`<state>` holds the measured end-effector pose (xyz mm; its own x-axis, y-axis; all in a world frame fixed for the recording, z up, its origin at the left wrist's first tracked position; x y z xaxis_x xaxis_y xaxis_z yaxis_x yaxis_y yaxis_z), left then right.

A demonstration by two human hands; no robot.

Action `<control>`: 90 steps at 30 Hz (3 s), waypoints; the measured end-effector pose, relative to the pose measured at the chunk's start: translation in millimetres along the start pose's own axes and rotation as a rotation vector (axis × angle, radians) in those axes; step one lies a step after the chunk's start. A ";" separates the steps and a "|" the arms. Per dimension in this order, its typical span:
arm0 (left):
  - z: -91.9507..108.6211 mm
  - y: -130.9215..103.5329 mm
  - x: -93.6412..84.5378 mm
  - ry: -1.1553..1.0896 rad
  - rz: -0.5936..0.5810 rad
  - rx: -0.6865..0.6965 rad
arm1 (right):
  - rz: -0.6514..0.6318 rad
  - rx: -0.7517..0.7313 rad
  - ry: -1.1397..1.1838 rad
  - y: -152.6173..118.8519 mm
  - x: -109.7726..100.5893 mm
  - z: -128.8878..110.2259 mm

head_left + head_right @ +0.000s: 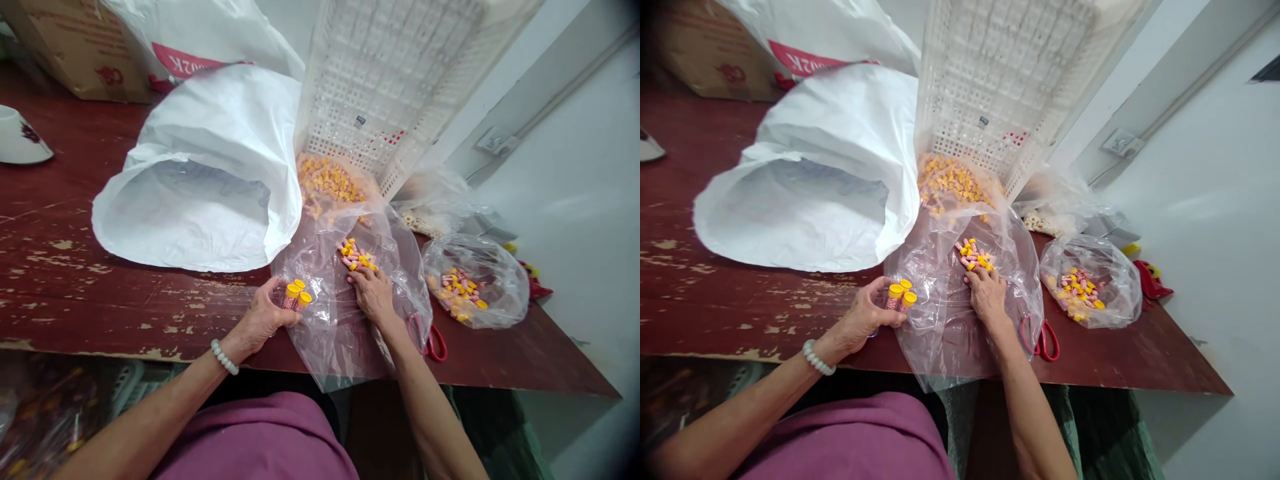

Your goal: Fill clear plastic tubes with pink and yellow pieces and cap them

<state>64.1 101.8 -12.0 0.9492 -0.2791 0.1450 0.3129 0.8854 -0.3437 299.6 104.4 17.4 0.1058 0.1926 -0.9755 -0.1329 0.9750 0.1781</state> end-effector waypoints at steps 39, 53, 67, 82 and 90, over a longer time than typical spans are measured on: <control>19.0 -0.5 5.5 0.279 -0.017 0.254 | 0.322 -0.026 0.490 -20.0 -52.7 -42.3; 29.2 -7.7 10.7 0.414 0.009 0.363 | 0.317 -0.006 0.854 -31.3 -64.4 -44.5; 38.0 -21.4 16.8 0.532 -0.013 0.433 | 0.309 -0.519 0.612 -22.9 -128.5 -148.2; 19.7 -3.9 7.3 0.023 -0.044 0.157 | 0.344 -0.446 0.390 -21.8 -84.5 -189.1; 12.3 -29.7 -33.7 -0.419 -0.101 -0.009 | 0.390 -0.362 0.727 -21.3 -92.6 -159.6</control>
<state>22.4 89.5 4.7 0.8192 -0.1872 0.5421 0.4053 0.8577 -0.3163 135.4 48.2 83.3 -0.6451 0.2646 -0.7168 -0.3444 0.7367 0.5819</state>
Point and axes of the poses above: each hand's wrist, its own y-axis towards the middle knuckle, its own x-axis out of the palm, z = x × y, the point moved 10 cm from there along y, towards the middle knuckle, and after that the axes turned 11 degrees about -x, right-handed, at the moved point
